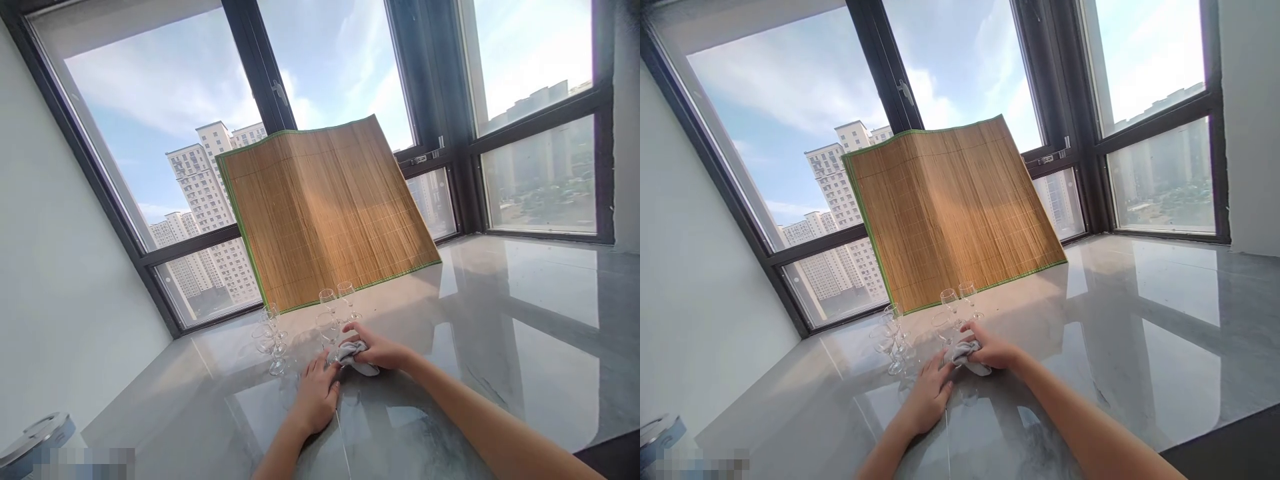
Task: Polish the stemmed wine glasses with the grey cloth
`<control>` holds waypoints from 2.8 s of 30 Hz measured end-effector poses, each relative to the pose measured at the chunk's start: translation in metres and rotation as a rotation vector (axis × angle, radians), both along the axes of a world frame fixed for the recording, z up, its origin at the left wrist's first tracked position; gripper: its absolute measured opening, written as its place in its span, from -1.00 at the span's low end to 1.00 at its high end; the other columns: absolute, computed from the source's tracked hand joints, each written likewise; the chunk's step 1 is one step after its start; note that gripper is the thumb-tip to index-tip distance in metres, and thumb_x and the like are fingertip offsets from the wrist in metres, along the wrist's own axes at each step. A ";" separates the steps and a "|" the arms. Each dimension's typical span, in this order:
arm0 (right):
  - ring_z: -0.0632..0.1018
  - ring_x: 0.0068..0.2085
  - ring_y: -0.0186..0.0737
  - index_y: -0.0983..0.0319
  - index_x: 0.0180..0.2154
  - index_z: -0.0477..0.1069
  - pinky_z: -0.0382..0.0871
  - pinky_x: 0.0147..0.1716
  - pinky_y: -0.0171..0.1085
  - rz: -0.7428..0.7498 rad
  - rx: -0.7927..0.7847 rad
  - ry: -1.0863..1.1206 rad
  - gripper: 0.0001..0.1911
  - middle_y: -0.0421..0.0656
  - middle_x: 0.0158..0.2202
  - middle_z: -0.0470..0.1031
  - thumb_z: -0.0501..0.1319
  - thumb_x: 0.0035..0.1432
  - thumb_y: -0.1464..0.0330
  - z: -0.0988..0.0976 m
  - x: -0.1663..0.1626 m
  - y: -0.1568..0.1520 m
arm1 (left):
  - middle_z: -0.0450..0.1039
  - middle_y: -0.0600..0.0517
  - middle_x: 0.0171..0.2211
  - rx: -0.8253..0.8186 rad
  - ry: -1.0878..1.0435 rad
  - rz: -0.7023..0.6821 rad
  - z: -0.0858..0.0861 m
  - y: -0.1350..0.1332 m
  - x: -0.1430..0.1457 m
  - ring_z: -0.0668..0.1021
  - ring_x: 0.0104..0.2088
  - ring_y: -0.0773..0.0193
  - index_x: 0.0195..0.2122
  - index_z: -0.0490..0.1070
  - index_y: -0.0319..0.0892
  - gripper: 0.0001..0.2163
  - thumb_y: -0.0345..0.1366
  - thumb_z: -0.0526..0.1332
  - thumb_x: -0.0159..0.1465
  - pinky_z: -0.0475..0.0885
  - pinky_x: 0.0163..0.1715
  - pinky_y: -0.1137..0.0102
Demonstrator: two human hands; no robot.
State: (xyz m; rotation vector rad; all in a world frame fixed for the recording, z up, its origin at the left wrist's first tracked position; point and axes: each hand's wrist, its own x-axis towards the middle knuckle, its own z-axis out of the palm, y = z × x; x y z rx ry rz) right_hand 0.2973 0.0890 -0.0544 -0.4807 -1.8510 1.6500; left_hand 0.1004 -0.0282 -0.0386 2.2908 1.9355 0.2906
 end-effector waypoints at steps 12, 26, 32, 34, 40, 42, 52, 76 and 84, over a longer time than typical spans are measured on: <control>0.50 -0.33 -0.24 0.11 -0.04 0.14 0.28 -0.39 -0.33 -0.311 0.041 0.013 -0.41 -0.20 -0.24 0.48 0.24 -0.17 0.43 -0.001 0.005 0.010 | 0.10 0.03 0.36 0.032 0.091 0.245 -0.010 0.020 -0.025 0.13 0.34 0.08 0.35 0.10 -0.03 -0.43 -0.05 -0.09 0.31 0.02 0.30 0.12; 0.52 -0.25 -0.20 0.12 -0.03 0.13 0.33 -0.23 -0.24 -0.580 0.201 -0.091 -0.47 -0.16 -0.18 0.51 0.18 -0.08 0.49 -0.012 0.019 0.032 | 0.00 -0.13 0.38 0.042 0.121 0.501 -0.018 0.107 -0.060 0.07 0.37 0.06 0.32 0.11 -0.09 -0.43 0.01 -0.12 0.33 -0.06 0.30 0.06; 0.52 -0.23 -0.20 0.12 -0.01 0.12 0.32 -0.21 -0.25 -0.571 0.209 -0.082 -0.45 -0.17 -0.17 0.50 0.17 -0.07 0.51 -0.016 0.019 0.037 | 0.03 -0.13 0.36 0.118 0.131 0.546 -0.021 0.101 -0.058 0.07 0.36 0.03 0.29 0.14 -0.06 -0.47 -0.04 -0.07 0.33 -0.12 0.31 0.05; 0.52 -0.23 -0.20 0.12 -0.01 0.12 0.31 -0.21 -0.24 -0.568 0.210 -0.086 -0.45 -0.17 -0.16 0.50 0.17 -0.07 0.51 -0.016 0.019 0.037 | 0.12 -0.16 0.31 0.138 0.139 0.605 -0.020 0.096 -0.052 0.12 0.33 -0.05 0.23 0.23 -0.07 -0.50 -0.06 -0.03 0.30 -0.07 0.29 0.01; 0.51 -0.25 -0.20 0.14 -0.01 0.12 0.30 -0.22 -0.24 -0.582 0.225 -0.093 -0.45 -0.16 -0.18 0.49 0.17 -0.08 0.51 -0.015 0.019 0.036 | 0.36 -0.18 0.05 0.265 0.030 0.425 -0.010 0.088 -0.017 0.36 0.11 0.03 0.01 0.41 -0.17 -0.62 -0.16 -0.03 0.29 0.24 0.13 0.19; 0.50 -0.27 -0.20 0.15 -0.01 0.12 0.30 -0.23 -0.25 -0.582 0.224 -0.080 -0.45 -0.17 -0.20 0.48 0.16 -0.09 0.51 -0.016 0.018 0.037 | 0.32 -0.12 0.12 0.250 -0.025 0.197 -0.010 0.091 -0.005 0.33 0.15 0.10 0.08 0.38 -0.12 -0.61 -0.15 -0.02 0.31 0.21 0.16 0.27; 0.51 -0.25 -0.19 0.14 -0.03 0.15 0.30 -0.17 -0.21 -0.603 0.256 -0.065 -0.45 -0.20 -0.24 0.48 0.17 -0.12 0.54 -0.015 0.016 0.036 | 0.05 -0.02 0.37 0.041 0.031 0.028 -0.012 0.117 0.009 0.10 0.35 0.07 0.32 0.15 0.03 -0.47 0.00 -0.07 0.35 -0.03 0.32 0.10; 0.49 -0.32 -0.22 0.14 -0.01 0.15 0.31 -0.28 -0.26 -0.605 0.214 -0.090 -0.45 -0.19 -0.24 0.46 0.17 -0.10 0.41 -0.023 0.029 0.039 | 0.19 -0.09 0.30 0.089 0.067 0.480 -0.013 0.041 -0.027 0.21 0.29 0.00 0.26 0.27 -0.04 -0.42 0.09 -0.05 0.28 0.05 0.27 0.08; 0.51 -0.29 -0.21 0.14 0.02 0.12 0.32 -0.29 -0.27 -0.581 0.151 -0.075 -0.39 -0.11 -0.15 0.50 0.18 -0.13 0.42 -0.025 0.031 0.047 | -0.06 -0.12 0.40 0.021 0.088 0.581 -0.020 0.058 -0.036 0.02 0.38 0.02 0.34 0.08 -0.06 -0.34 0.13 -0.12 0.29 -0.10 0.31 0.01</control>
